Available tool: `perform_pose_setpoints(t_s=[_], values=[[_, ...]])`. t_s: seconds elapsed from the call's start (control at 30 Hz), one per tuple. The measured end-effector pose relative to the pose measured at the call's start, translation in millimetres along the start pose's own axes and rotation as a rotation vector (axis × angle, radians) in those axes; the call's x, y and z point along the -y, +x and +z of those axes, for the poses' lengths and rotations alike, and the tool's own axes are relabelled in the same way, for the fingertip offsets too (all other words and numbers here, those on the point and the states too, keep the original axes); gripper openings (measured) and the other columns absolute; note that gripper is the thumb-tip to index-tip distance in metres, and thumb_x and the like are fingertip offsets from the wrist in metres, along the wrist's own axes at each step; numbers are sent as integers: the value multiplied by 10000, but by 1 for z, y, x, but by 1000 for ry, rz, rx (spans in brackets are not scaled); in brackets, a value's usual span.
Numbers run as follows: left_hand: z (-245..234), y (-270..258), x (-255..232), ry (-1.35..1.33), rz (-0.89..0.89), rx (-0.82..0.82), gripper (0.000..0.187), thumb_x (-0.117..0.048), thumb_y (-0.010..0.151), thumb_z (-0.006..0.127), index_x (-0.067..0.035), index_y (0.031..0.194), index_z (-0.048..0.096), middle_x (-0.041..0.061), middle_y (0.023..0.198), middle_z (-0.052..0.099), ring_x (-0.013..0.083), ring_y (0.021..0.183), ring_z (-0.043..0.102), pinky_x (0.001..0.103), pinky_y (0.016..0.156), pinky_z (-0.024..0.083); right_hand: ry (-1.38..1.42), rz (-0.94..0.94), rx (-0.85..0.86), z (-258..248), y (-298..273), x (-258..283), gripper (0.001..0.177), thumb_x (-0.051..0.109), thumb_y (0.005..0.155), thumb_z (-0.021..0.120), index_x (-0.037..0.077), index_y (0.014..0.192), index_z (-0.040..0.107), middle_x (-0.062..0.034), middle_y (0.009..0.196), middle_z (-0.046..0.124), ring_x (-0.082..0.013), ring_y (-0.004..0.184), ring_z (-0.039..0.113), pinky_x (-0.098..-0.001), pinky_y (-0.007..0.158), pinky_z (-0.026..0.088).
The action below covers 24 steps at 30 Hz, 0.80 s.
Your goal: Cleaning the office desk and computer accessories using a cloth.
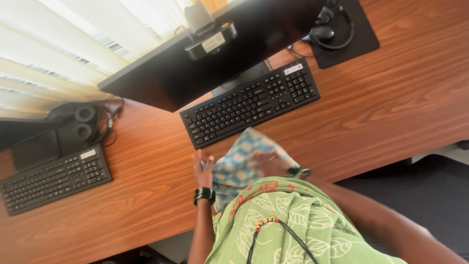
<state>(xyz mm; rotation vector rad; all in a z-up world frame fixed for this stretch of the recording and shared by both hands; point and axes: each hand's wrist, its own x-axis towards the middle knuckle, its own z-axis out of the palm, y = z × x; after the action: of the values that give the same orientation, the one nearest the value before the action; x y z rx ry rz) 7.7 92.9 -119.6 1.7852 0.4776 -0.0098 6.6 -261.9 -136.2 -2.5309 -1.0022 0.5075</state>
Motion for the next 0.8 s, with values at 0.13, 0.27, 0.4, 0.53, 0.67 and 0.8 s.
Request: perform_pose_setpoints(t_s=[0.13, 0.27, 0.4, 0.53, 0.67, 0.8], values=[[-35, -50, 3, 233, -2, -85, 704, -366, 926, 689, -124, 1544, 457, 209, 1693, 242, 308, 1584, 206, 415, 1246, 196, -8, 364, -63, -45, -81, -72, 622, 273, 977, 355, 102, 1572, 294, -117, 1684, 222, -260, 1523, 241, -427, 1204, 257], [-57, -91, 25, 375, 79, -88, 672, -381, 945, 671, -124, 1535, 477, 213, 1693, 258, 337, 1578, 232, 440, 1252, 224, -1309, 354, 541, -131, -195, -103, 611, 242, 1015, 453, -27, 1559, 385, -269, 1580, 381, -420, 1477, 374, -531, 1261, 260], [-43, -104, 16, 448, 43, -68, 669, -389, 909, 687, -104, 1486, 505, 235, 1665, 245, 404, 1549, 175, 487, 1194, 223, -24, 1188, -229, -134, -250, -131, 663, 278, 849, 670, 264, 1484, 477, -185, 1519, 416, -464, 1271, 504, -591, 981, 478], [-14, -94, 21, 584, 359, -75, 623, -373, 929, 688, -82, 1463, 553, 253, 1619, 349, 439, 1524, 298, 531, 1244, 239, -752, 666, 412, -91, -203, -122, 209, 355, 975, 550, 324, 1074, 732, -23, 1517, 480, -272, 1335, 539, -468, 1080, 420], [36, -98, -60, 523, 306, 31, 535, -358, 870, 680, -110, 1338, 600, 239, 1510, 484, 423, 1395, 463, 506, 1097, 430, -855, 258, 532, -56, -85, -45, 284, 218, 1098, 463, 193, 1087, 745, -15, 1168, 723, -222, 1019, 697, -623, 1313, 226], [66, -89, -29, 544, 661, 162, 623, -331, 882, 739, -139, 1446, 559, 234, 1611, 411, 447, 1489, 407, 547, 1180, 397, 752, 182, 193, -87, -1, 50, 476, 427, 973, 554, 190, 1383, 607, -96, 1288, 690, -307, 1163, 668, -435, 978, 518]])
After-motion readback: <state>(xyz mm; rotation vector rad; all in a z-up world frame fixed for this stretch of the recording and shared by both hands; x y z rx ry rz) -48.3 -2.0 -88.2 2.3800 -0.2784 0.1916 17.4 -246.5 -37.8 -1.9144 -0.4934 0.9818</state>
